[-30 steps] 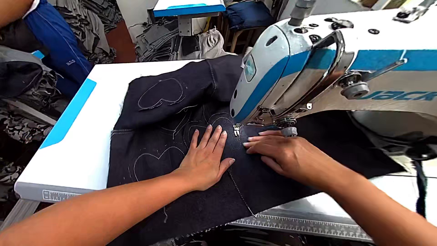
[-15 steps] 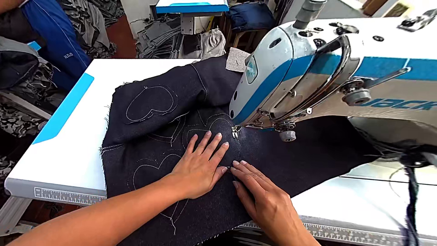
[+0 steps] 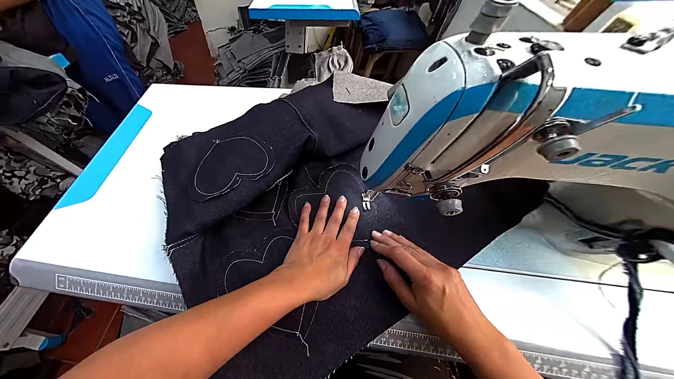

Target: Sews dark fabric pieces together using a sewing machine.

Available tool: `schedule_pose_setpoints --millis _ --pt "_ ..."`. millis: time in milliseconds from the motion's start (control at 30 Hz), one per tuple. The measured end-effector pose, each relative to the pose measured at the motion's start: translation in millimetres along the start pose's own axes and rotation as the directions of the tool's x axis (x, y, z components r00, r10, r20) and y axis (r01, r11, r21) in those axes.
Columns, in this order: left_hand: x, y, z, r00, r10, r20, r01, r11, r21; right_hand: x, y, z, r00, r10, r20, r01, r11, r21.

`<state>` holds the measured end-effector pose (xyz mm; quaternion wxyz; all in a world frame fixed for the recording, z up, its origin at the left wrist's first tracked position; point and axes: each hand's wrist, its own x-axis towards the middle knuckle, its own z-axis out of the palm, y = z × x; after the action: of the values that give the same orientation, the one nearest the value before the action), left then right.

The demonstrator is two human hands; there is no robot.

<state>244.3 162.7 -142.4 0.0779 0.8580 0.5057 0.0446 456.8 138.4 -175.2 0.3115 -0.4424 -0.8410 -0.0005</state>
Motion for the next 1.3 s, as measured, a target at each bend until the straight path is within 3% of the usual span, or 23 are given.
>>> schedule_pose_setpoints --millis 367,767,933,1033,1133,1300 --pt "53 -24 -11 0.998 -0.018 0.052 0.019 1.000 -0.023 40 30 4 1.000 0.007 0.025 -0.007 1.000 0.024" --pt "56 -28 -7 1.000 -0.008 -0.013 0.007 0.999 -0.042 37 28 7 0.997 0.064 -0.043 -0.062 0.997 0.042" --pt "20 -9 -1 0.996 -0.018 -0.089 0.011 0.997 -0.082 25 28 -2 0.974 0.105 -0.203 -0.108 0.994 -0.002" --pt "-18 7 -13 0.998 0.022 0.054 -0.015 0.992 -0.122 4 17 -11 0.965 0.102 -0.241 -0.117 0.992 -0.051" --pt "-43 5 -38 0.975 0.062 0.213 -0.001 0.961 -0.276 -22 -5 -17 0.967 0.064 -0.245 -0.083 0.994 -0.067" --pt "-41 -18 -49 0.998 0.037 0.052 -0.012 0.907 -0.422 -58 -34 -22 0.988 0.040 -0.151 -0.041 0.999 -0.001"
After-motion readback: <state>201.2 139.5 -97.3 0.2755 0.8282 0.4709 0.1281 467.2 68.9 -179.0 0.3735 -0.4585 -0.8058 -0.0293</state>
